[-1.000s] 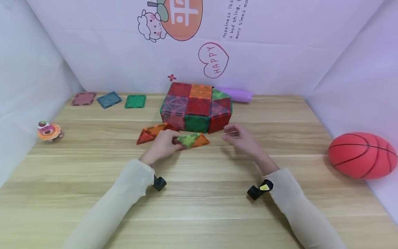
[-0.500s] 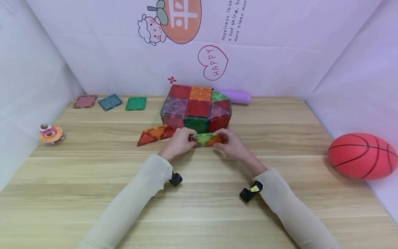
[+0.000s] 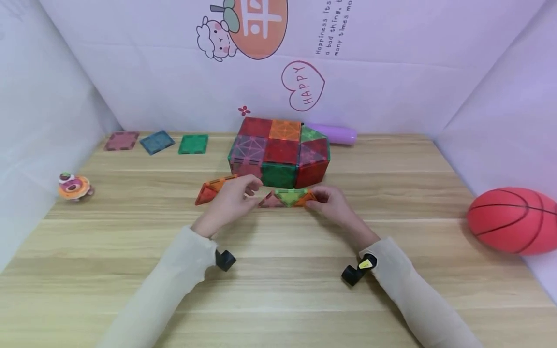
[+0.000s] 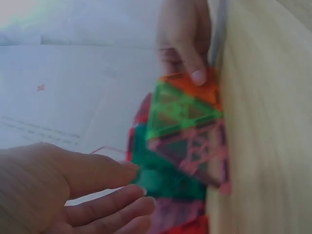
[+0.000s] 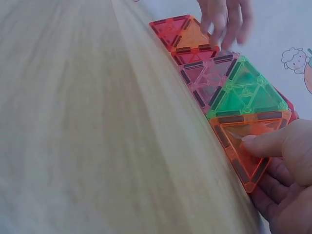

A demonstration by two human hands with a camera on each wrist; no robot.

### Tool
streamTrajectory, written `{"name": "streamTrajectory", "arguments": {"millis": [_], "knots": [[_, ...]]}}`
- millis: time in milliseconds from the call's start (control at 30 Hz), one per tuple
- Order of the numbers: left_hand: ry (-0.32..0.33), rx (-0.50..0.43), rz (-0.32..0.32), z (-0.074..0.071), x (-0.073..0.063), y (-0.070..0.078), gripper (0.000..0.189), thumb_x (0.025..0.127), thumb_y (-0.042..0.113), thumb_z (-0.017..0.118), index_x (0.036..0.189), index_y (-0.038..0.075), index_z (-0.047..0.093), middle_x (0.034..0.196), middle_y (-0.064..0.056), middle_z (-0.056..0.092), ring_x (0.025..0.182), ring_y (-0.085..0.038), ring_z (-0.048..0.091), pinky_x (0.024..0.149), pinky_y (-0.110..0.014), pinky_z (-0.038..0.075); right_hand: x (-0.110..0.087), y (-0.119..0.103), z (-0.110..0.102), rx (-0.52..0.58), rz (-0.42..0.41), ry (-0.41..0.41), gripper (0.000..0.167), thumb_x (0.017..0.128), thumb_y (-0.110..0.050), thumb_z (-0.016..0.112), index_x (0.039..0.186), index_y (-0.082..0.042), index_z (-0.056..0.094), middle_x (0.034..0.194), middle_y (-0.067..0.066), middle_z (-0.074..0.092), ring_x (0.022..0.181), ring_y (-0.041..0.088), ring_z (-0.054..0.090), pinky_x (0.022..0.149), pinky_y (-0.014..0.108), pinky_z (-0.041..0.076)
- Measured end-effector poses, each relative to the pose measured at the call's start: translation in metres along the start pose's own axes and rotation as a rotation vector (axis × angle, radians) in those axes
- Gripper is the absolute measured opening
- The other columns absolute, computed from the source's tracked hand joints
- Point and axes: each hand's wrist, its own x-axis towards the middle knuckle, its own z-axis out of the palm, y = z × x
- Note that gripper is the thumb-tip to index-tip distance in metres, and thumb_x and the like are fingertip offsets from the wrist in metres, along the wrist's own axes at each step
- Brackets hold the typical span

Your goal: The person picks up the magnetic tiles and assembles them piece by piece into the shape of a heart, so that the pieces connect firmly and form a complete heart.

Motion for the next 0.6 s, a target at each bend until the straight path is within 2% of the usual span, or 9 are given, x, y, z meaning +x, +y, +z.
{"name": "streamTrajectory", "arguments": {"millis": [167,333,467,600], "knots": [[0.015,0.003,-0.039,-0.038,-0.015,-0.017,0.025,0.090,0.005,0.062,0.114,-0.002,0.061,0.109,-0.019,0.065,0.097,-0.029,0.062,0.086,-0.043,0.051,0.000,0.005,0.000,0.012,0.010,0.025,0.021,0.084,-0.001,0.069,0.105,0.004,0.069,0.105,0.020,0.067,0.093,0.018,0.057,0.081,0.023,0.047],[0.080,-0.006,-0.109,-0.074,-0.023,-0.044,0.022,0.094,0.009,0.057,0.113,-0.002,0.061,0.107,-0.021,0.065,0.098,-0.032,0.061,0.085,-0.046,0.050,-0.003,0.009,0.001,0.038,-0.003,0.043,0.021,0.083,-0.007,0.072,0.102,0.002,0.069,0.098,0.016,0.067,0.082,0.008,0.055,0.071,0.018,0.046],[0.098,0.027,-0.174,-0.089,-0.018,-0.071,0.028,0.096,0.016,0.054,0.117,-0.002,0.058,0.112,-0.023,0.062,0.102,-0.035,0.059,0.084,-0.047,0.049,-0.005,0.011,0.004,0.106,-0.018,0.073,0.019,0.083,-0.008,0.072,0.100,0.001,0.070,0.093,0.013,0.068,0.078,0.006,0.055,0.068,0.018,0.046],[0.107,0.048,-0.222,-0.097,-0.006,-0.098,0.034,0.096,0.018,0.052,0.122,-0.005,0.055,0.117,-0.028,0.059,0.106,-0.040,0.058,0.084,-0.049,0.049,-0.005,0.010,0.009,0.149,-0.026,0.095,0.018,0.083,-0.005,0.071,0.099,0.005,0.070,0.094,0.018,0.069,0.078,0.002,0.056,0.069,0.016,0.046]]}}
